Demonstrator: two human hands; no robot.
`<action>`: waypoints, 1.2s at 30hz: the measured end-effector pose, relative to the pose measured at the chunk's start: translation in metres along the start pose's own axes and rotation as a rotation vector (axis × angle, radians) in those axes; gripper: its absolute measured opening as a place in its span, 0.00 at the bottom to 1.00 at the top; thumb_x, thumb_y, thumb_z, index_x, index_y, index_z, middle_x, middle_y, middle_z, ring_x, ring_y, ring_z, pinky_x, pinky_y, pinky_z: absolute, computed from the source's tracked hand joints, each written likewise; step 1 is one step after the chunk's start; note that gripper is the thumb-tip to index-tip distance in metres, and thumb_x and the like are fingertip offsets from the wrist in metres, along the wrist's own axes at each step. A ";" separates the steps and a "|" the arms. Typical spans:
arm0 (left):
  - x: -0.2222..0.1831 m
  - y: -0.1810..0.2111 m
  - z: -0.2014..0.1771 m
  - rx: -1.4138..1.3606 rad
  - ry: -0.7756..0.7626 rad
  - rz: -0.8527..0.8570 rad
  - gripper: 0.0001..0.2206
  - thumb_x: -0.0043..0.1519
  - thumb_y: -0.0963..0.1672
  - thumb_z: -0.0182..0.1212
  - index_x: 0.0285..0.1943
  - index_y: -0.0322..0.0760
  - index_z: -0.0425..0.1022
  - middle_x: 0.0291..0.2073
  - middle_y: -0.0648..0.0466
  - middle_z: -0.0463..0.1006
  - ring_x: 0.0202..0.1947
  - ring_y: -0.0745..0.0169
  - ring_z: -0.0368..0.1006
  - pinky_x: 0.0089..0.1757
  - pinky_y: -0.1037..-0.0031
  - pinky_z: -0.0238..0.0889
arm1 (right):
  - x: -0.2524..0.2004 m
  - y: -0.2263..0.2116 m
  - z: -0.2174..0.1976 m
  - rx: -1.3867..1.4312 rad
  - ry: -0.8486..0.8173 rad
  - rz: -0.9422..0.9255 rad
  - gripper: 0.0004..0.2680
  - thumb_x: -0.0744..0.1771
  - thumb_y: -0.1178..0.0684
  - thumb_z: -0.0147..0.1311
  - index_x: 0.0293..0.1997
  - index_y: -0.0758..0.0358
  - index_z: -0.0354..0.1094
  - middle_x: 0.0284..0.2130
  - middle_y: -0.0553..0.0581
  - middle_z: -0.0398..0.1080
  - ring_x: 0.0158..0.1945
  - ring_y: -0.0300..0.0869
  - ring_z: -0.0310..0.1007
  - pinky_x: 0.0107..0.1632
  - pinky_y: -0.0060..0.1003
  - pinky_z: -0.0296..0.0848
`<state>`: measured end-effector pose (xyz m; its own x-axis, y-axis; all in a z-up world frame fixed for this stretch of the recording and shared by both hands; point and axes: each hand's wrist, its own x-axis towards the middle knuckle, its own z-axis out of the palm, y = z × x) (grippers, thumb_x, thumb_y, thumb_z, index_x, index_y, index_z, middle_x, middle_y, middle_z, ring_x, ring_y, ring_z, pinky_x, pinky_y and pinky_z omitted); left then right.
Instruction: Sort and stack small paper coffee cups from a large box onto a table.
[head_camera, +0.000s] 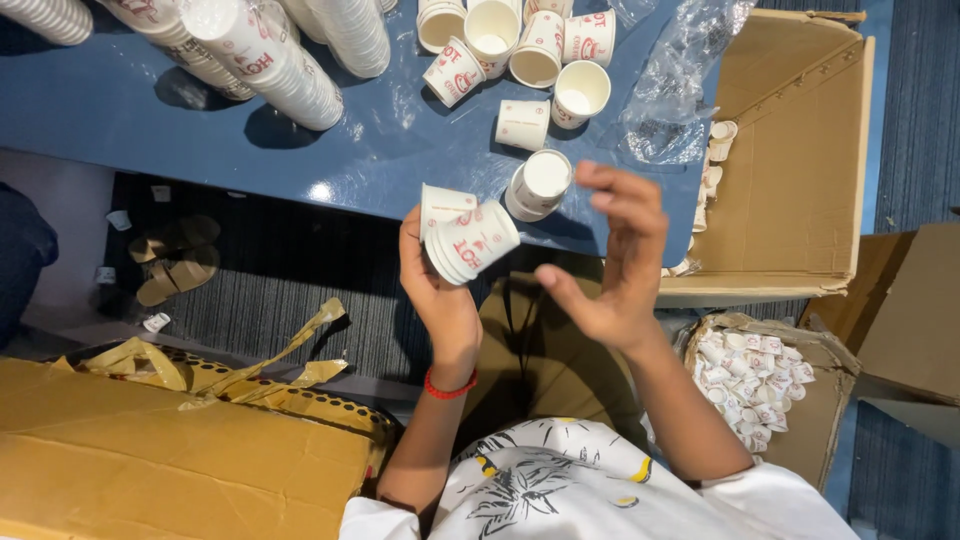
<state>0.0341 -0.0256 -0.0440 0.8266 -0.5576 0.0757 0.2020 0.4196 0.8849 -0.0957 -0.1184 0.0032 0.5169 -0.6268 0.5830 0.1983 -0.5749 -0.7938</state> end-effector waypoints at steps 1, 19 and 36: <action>-0.005 0.001 0.004 -0.001 -0.002 0.001 0.14 0.67 0.36 0.55 0.62 0.30 0.67 0.54 0.50 0.74 0.55 0.65 0.72 0.58 0.71 0.67 | -0.006 -0.006 0.002 -0.001 0.001 -0.001 0.25 0.66 0.58 0.66 0.67 0.56 0.51 0.63 0.58 0.56 0.71 0.49 0.59 0.73 0.42 0.57; -0.016 0.006 0.006 0.185 -0.110 0.245 0.12 0.67 0.41 0.65 0.50 0.32 0.63 0.62 0.40 0.67 0.64 0.47 0.73 0.62 0.60 0.70 | 0.002 -0.025 -0.006 0.249 0.271 0.131 0.08 0.71 0.59 0.61 0.45 0.67 0.62 0.60 0.58 0.58 0.56 0.43 0.71 0.61 0.37 0.71; 0.059 0.032 0.013 0.556 -0.025 0.512 0.20 0.76 0.50 0.60 0.65 0.29 0.68 0.59 0.48 0.72 0.59 0.61 0.69 0.62 0.73 0.63 | 0.054 -0.007 -0.003 -0.339 -0.065 -0.039 0.04 0.72 0.62 0.59 0.46 0.69 0.65 0.57 0.62 0.60 0.60 0.49 0.69 0.61 0.39 0.74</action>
<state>0.0826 -0.0546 -0.0048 0.7321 -0.4091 0.5447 -0.5046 0.2114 0.8371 -0.0714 -0.1502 0.0406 0.5681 -0.5726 0.5911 -0.0634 -0.7466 -0.6623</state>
